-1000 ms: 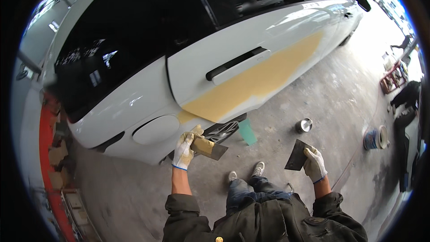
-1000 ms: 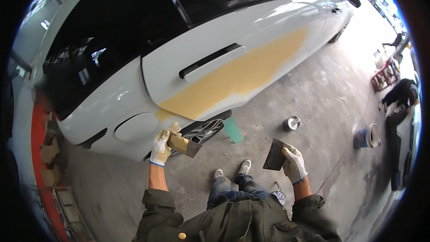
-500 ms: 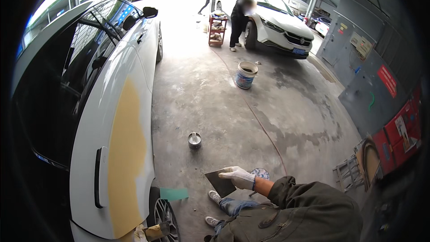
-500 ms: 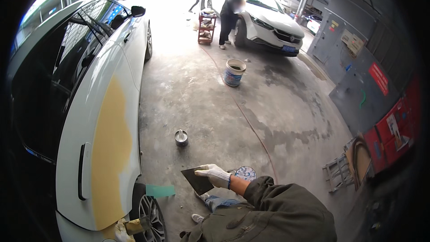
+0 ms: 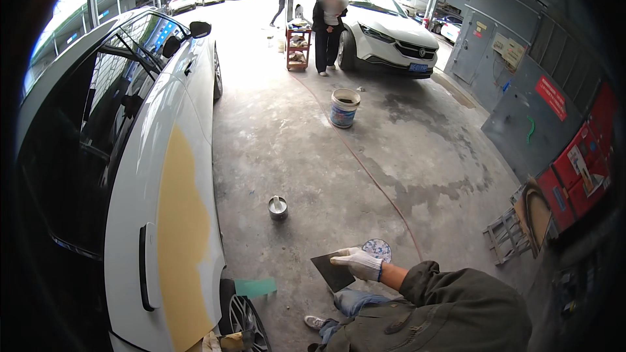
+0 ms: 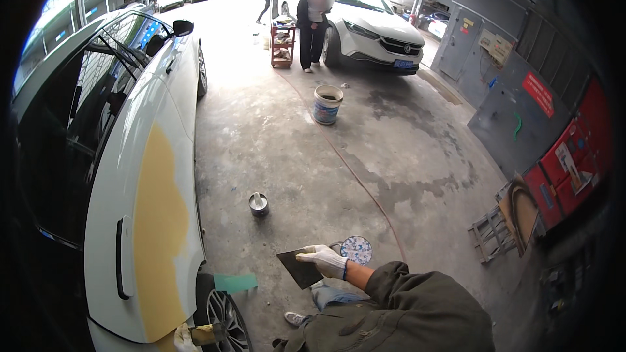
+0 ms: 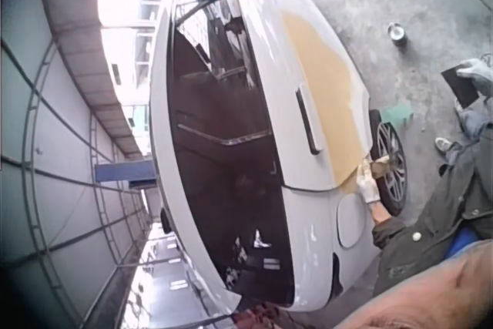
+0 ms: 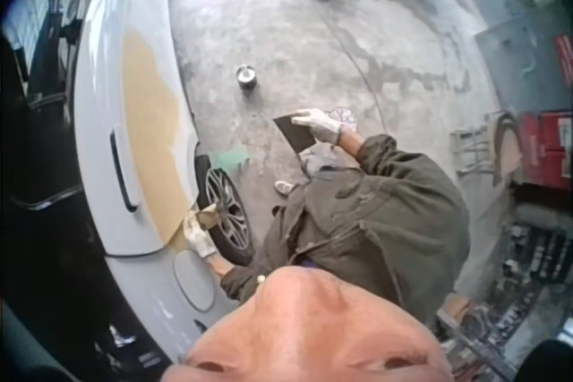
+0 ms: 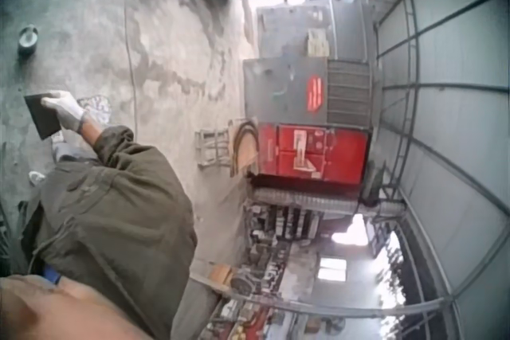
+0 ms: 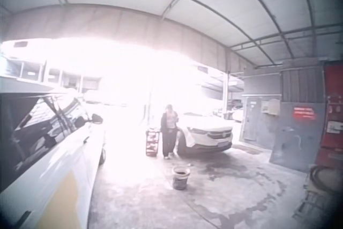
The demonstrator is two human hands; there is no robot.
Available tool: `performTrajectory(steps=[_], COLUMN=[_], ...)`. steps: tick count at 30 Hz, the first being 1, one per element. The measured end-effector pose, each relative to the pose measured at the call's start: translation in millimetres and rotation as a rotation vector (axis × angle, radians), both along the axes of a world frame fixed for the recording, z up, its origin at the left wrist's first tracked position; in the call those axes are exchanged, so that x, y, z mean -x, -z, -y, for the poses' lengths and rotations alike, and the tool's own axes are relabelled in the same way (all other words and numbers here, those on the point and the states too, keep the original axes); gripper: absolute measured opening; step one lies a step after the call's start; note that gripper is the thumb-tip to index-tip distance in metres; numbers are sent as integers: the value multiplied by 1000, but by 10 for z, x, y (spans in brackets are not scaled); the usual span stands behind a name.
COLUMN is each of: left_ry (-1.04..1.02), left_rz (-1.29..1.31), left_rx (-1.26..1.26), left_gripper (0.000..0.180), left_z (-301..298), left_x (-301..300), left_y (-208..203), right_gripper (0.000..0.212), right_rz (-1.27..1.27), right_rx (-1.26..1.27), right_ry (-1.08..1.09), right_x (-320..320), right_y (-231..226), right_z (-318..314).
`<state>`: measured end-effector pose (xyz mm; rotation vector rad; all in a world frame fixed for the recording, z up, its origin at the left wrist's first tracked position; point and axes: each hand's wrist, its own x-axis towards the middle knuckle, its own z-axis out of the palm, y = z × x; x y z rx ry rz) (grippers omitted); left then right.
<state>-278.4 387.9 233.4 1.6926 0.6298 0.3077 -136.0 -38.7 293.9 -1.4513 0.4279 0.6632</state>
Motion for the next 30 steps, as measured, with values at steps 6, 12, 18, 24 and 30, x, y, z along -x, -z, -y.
performTrajectory(steps=[6,12,18,24,30], left_ry=[39,86,130,181,206], left_rz=[-18,-54,-45,-15,-5], left_rx=[-30,90,39,55,72], left_gripper=[24,21,23,27,27], left_z=[119,543,1431,2369,3117], left_x=[31,-54,-100,-275,-473], left_y=[-68,-183,-105,-277,-328], right_gripper=[46,35,29,28,27], right_rz=[20,-51,-76,-74,-55], right_rx=[54,-86,-62,-154,-365], right_ry=[-12,41,115,241,407], right_x=[-10,-185,-210,-217,-93], right_y=[157,-70,52,312,680], right_z=[272,655,1236,2199,3119])
